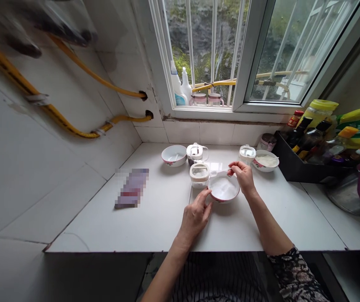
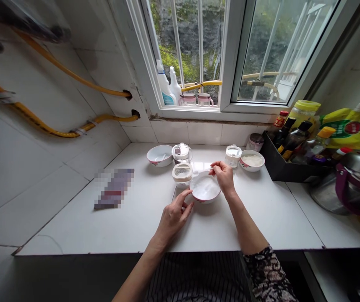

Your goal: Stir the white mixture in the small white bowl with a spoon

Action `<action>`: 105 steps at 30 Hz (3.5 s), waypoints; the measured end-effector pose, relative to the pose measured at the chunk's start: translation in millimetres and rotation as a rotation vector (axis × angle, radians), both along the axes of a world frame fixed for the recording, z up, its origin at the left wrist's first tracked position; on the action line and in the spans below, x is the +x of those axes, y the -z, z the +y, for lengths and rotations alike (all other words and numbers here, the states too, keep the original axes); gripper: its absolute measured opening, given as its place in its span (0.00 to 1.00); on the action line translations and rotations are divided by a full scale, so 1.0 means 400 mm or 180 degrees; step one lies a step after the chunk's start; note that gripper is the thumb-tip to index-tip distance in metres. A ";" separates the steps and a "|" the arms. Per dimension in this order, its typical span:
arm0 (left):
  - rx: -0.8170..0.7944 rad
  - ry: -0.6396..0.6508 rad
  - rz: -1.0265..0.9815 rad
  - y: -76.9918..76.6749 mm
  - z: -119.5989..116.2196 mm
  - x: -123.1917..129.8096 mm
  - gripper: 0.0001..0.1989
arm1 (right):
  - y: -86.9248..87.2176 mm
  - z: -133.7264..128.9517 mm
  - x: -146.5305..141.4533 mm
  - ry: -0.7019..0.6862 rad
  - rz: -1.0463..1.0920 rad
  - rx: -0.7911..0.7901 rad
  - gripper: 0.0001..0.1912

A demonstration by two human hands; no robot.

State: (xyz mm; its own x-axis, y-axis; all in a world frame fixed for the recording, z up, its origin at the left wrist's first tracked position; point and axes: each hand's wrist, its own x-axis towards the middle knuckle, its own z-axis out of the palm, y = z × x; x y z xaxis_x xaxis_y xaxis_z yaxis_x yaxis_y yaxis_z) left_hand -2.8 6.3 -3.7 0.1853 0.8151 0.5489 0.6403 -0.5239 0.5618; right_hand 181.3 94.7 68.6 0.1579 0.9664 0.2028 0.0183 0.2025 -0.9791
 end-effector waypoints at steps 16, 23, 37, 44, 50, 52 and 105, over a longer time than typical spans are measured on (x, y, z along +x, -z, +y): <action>-0.0059 -0.0011 0.0010 0.001 -0.002 -0.003 0.21 | -0.015 -0.050 -0.018 0.0620 -0.2168 0.1711 0.10; -0.0015 -0.0047 0.0063 0.000 -0.003 -0.005 0.21 | 0.016 -0.031 -0.006 0.0435 -0.2663 0.1168 0.09; 0.0010 -0.0054 0.0084 -0.001 -0.003 -0.006 0.21 | 0.013 -0.039 -0.022 -0.0065 -0.2258 0.0910 0.09; -0.0020 -0.0047 0.0073 -0.003 -0.004 -0.006 0.21 | -0.013 -0.036 0.003 0.0188 -0.1556 0.0257 0.08; -0.0059 -0.0053 0.0101 -0.005 -0.004 -0.006 0.21 | -0.009 -0.023 0.013 0.0178 -0.0929 -0.0110 0.08; -0.0056 -0.0059 0.0116 -0.004 -0.004 -0.006 0.21 | -0.005 -0.018 0.016 0.0172 -0.0763 -0.0189 0.08; 0.0008 -0.0048 0.0073 0.002 -0.001 -0.006 0.21 | -0.015 -0.031 0.011 -0.0023 -0.1201 -0.0272 0.09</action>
State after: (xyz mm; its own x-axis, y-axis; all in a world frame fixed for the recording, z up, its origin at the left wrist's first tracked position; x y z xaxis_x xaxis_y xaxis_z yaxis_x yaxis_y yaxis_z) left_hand -5.1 5.8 -4.5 0.1856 0.8164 0.5468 0.6608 -0.5156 0.5455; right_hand 185.5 82.3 74.7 0.0807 0.9831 0.1642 0.3794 0.1220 -0.9172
